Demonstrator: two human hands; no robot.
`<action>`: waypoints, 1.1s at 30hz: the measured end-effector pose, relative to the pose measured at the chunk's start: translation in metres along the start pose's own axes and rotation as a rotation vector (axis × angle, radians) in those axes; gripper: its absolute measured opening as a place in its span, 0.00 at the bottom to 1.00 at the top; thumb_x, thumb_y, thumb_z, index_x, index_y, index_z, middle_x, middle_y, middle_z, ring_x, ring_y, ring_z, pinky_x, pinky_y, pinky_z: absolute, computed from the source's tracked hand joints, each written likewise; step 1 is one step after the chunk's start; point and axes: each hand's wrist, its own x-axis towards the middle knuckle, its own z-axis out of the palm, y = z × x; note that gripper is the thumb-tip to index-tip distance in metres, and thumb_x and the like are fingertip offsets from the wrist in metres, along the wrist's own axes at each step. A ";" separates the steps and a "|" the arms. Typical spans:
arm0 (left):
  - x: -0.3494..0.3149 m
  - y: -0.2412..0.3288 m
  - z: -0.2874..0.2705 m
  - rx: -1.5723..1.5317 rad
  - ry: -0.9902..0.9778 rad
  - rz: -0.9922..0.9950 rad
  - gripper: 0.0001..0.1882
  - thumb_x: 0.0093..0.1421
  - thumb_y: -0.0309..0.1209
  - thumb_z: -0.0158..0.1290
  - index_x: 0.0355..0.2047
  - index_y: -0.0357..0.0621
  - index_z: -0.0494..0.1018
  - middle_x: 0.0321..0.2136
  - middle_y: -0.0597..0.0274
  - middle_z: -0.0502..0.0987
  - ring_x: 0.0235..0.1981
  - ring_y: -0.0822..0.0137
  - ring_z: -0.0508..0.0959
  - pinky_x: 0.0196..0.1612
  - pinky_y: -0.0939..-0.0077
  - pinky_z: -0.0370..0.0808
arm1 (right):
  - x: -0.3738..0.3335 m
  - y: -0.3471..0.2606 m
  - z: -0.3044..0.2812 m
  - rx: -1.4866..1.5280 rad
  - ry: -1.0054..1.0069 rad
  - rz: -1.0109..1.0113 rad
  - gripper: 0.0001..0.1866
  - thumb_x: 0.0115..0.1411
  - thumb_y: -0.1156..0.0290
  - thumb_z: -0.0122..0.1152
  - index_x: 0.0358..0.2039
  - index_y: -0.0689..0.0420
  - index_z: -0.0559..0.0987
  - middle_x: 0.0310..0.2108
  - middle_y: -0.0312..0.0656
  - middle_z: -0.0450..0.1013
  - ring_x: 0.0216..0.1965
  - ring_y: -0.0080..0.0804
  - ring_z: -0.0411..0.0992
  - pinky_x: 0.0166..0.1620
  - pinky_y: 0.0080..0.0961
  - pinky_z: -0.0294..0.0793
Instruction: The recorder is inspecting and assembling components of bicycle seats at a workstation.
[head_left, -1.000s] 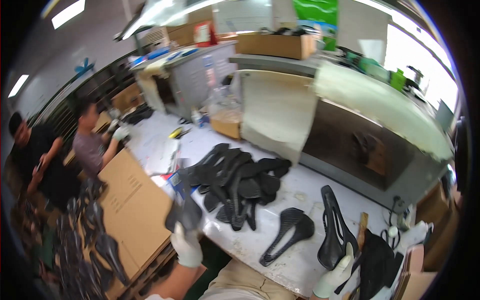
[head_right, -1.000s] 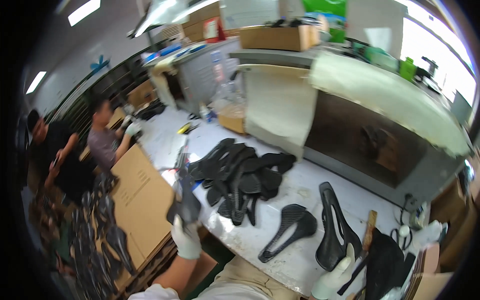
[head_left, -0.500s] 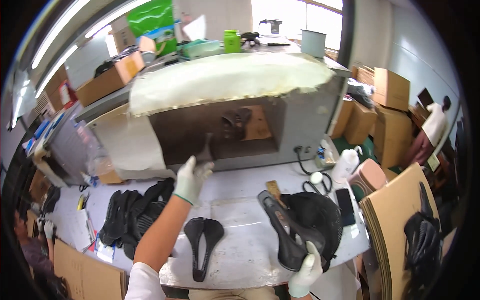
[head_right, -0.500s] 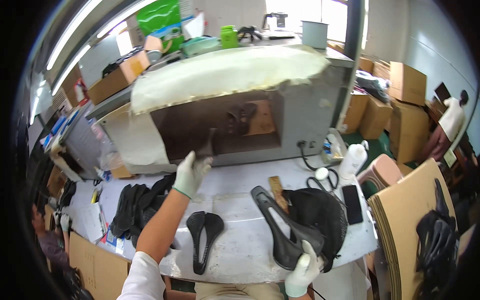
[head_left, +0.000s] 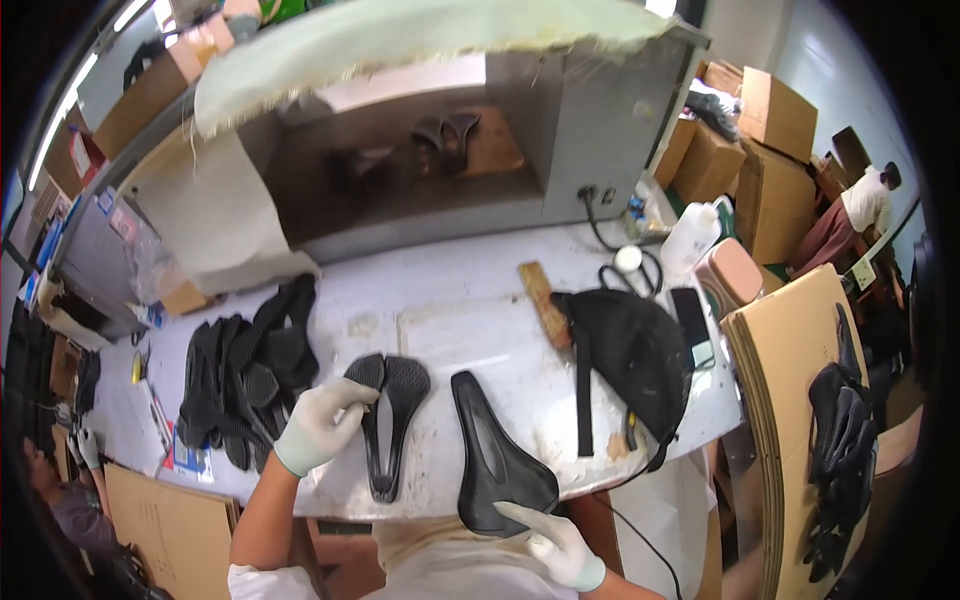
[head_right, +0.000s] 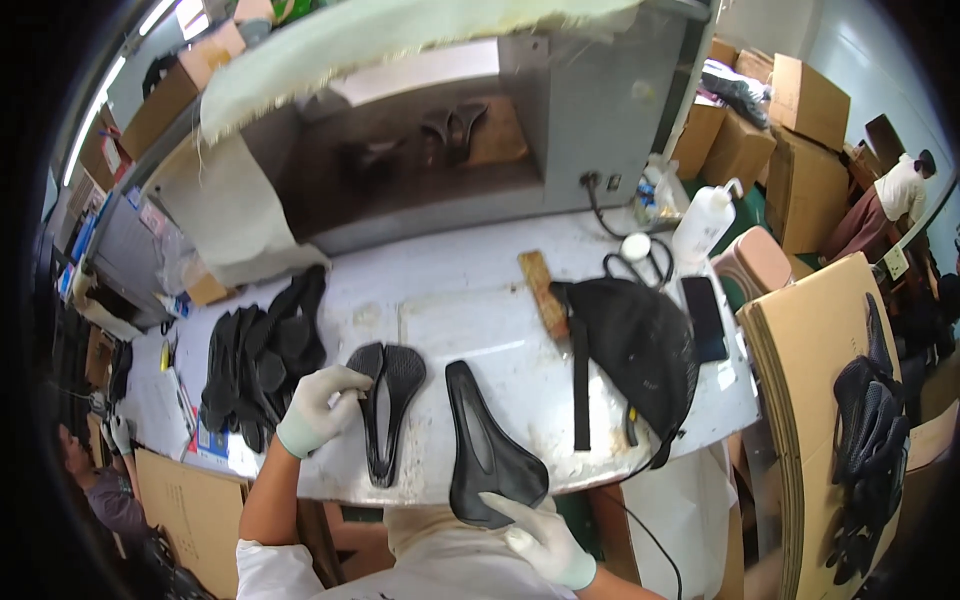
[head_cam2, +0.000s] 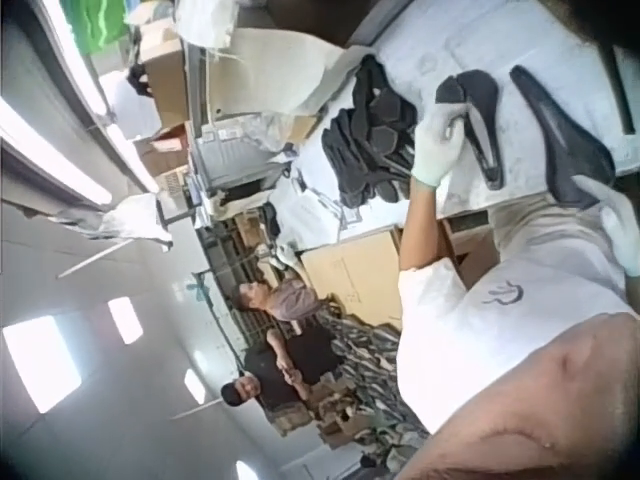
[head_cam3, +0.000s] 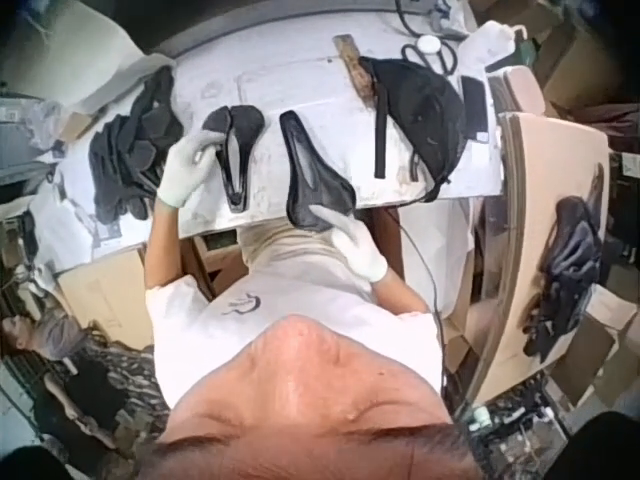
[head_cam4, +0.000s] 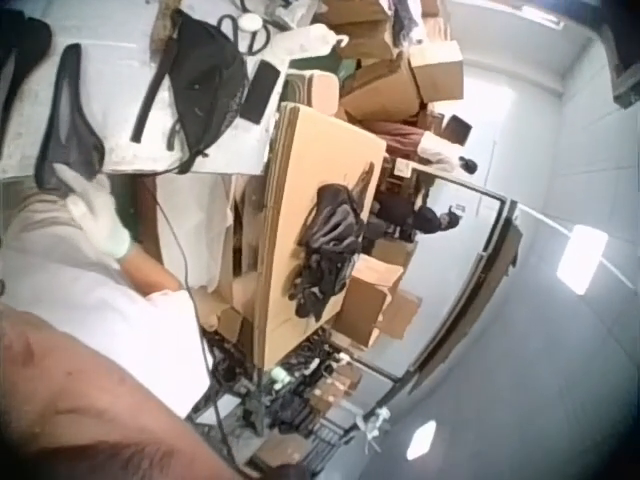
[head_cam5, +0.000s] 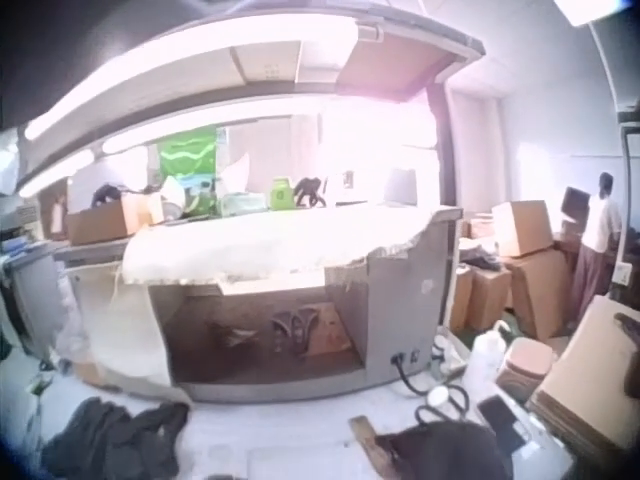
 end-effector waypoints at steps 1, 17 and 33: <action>-0.012 -0.003 0.000 0.147 -0.124 0.004 0.17 0.57 0.22 0.53 0.46 0.45 0.82 0.42 0.52 0.83 0.45 0.45 0.83 0.51 0.58 0.81 | -0.004 0.006 0.009 0.006 -0.010 0.027 0.46 0.73 0.40 0.49 0.67 0.76 0.66 0.66 0.63 0.69 0.65 0.49 0.71 0.68 0.36 0.67; -0.046 -0.023 0.023 0.478 -0.033 0.097 0.20 0.55 0.22 0.56 0.48 0.55 0.82 0.62 0.52 0.72 0.70 0.42 0.64 0.72 0.40 0.60 | 0.003 0.003 0.064 0.371 -0.449 0.102 0.40 0.75 0.45 0.46 0.74 0.64 0.62 0.66 0.51 0.72 0.66 0.40 0.70 0.69 0.31 0.64; -0.060 0.143 0.017 0.206 0.348 0.076 0.25 0.55 0.29 0.67 0.54 0.42 0.78 0.36 0.52 0.82 0.26 0.55 0.82 0.30 0.68 0.80 | 0.089 -0.065 0.082 -0.600 0.496 -0.565 0.46 0.57 0.75 0.72 0.72 0.67 0.57 0.45 0.54 0.75 0.38 0.45 0.78 0.40 0.40 0.81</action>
